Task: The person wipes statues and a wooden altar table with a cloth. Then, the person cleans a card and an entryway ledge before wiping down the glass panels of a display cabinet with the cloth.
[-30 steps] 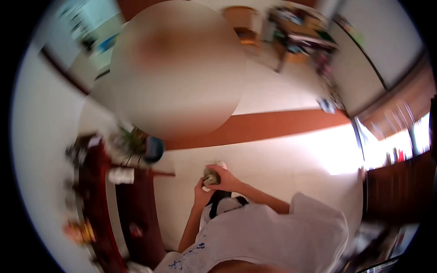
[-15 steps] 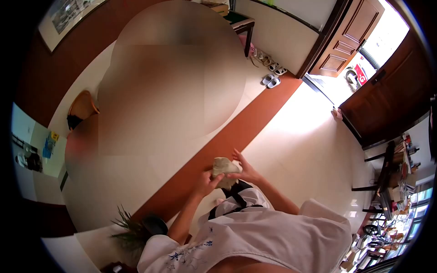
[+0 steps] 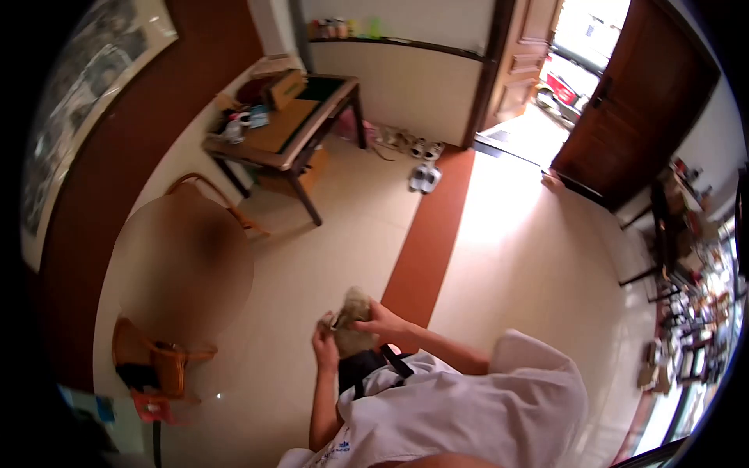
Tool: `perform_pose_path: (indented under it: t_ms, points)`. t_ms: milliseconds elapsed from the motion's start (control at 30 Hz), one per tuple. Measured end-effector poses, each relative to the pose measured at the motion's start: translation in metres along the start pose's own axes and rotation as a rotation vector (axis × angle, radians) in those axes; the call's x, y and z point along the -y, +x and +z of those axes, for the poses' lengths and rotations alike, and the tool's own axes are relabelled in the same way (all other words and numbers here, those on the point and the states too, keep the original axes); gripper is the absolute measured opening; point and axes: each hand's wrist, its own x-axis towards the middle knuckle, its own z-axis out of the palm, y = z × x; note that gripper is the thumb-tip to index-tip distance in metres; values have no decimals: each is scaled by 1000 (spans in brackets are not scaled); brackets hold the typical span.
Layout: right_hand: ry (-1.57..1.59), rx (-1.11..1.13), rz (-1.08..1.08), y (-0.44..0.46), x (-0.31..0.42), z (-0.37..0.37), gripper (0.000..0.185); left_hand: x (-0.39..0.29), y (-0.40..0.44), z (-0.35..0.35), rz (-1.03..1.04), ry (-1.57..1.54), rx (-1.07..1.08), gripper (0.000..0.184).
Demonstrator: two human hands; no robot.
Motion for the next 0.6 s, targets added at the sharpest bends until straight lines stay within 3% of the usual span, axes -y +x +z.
perform_pose_path:
  t_ms: [67,133,167,267,333,400,433,533,567,600]
  points:
    - [-214,19,59,45,17,-14,74,-46,44,-3,6,57,94,33]
    - [-257,68,66,72,40,-24,75,-23,86,-8,-25,-88,73,34]
    - [-208,34,53,94,28,-32,78,-43,106,4,-19,-116,23,33]
    - [-217,-225,171,157,-16,-60,83,21,191,0,-435,-221,78,31]
    - [-251,-333,205,210,-54,-81,83,67,248,-3,-497,-50,154,32]
    - [-253,-381,277,258,-66,-108,81,59,305,5,-539,-203,304,38]
    - [-293,-421,329,280,-50,-118,69,57,337,9,-500,-222,331,38]
    - [24,-412,-202,336,55,-130,70,-68,415,38,-122,-223,400,29]
    - [-44,-352,-230,343,104,-139,73,-72,449,36,24,-210,478,31]
    - [-46,-338,-310,347,151,-142,75,-95,490,43,369,-184,694,28]
